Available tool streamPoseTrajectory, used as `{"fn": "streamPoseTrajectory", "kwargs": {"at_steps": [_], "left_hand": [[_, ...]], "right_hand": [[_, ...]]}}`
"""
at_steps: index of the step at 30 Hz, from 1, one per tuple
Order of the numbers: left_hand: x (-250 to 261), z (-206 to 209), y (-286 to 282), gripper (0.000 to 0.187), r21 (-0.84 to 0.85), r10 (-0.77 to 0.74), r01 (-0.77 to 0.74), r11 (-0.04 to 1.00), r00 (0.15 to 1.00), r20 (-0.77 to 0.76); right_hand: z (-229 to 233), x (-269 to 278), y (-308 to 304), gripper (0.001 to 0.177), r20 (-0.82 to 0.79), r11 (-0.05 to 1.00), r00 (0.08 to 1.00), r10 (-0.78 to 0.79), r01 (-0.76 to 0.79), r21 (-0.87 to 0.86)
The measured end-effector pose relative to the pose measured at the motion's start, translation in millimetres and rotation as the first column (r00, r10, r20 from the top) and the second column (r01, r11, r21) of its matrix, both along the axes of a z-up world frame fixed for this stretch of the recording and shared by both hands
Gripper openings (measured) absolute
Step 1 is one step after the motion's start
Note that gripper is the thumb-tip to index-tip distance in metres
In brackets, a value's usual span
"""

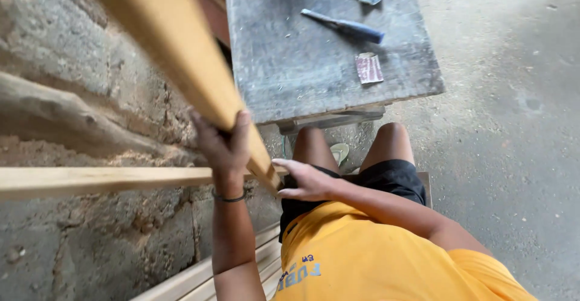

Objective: Refining a mortise with a chisel and sanding a wooden beam

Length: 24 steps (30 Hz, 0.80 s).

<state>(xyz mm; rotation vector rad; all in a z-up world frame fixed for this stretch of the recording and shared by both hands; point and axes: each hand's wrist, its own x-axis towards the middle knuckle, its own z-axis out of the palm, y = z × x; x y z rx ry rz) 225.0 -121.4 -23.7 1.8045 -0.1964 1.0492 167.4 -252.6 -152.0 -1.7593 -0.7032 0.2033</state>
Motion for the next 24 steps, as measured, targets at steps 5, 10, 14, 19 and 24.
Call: {"fn": "streamPoseTrajectory", "kwargs": {"at_steps": [5, 10, 14, 19, 24], "left_hand": [[0, 52, -73, 0.056, 0.102, -0.226, 0.288, 0.952, 0.89, -0.397], [8, 61, -116, 0.06, 0.131, -0.425, 0.518, 0.845, 0.8, -0.423], [17, 42, -118, 0.08, 0.242, -0.656, 0.736, 0.633, 0.675, -0.337], [3, 5, -81, 0.091, 0.104, -0.568, 0.78, 0.617, 0.533, -0.627], [-26, -47, -36, 0.102, 0.049, -0.294, 0.741, 0.669, 0.325, -0.899]], "right_hand": [[-2, 11, 12, 0.05, -0.375, 0.917, 0.837, -0.4, 0.362, -0.169], [-57, 24, -5, 0.027, -0.262, 0.818, 0.794, -0.549, 0.575, 0.03], [-45, 18, -37, 0.02, -0.462, 0.747, 0.727, -0.508, 0.639, 0.185], [-5, 4, -69, 0.017, -0.624, 0.613, 0.613, -0.485, 0.747, 0.258], [7, -4, -100, 0.024, -0.776, 0.326, 0.398, -0.489, 0.909, 0.261]]}}
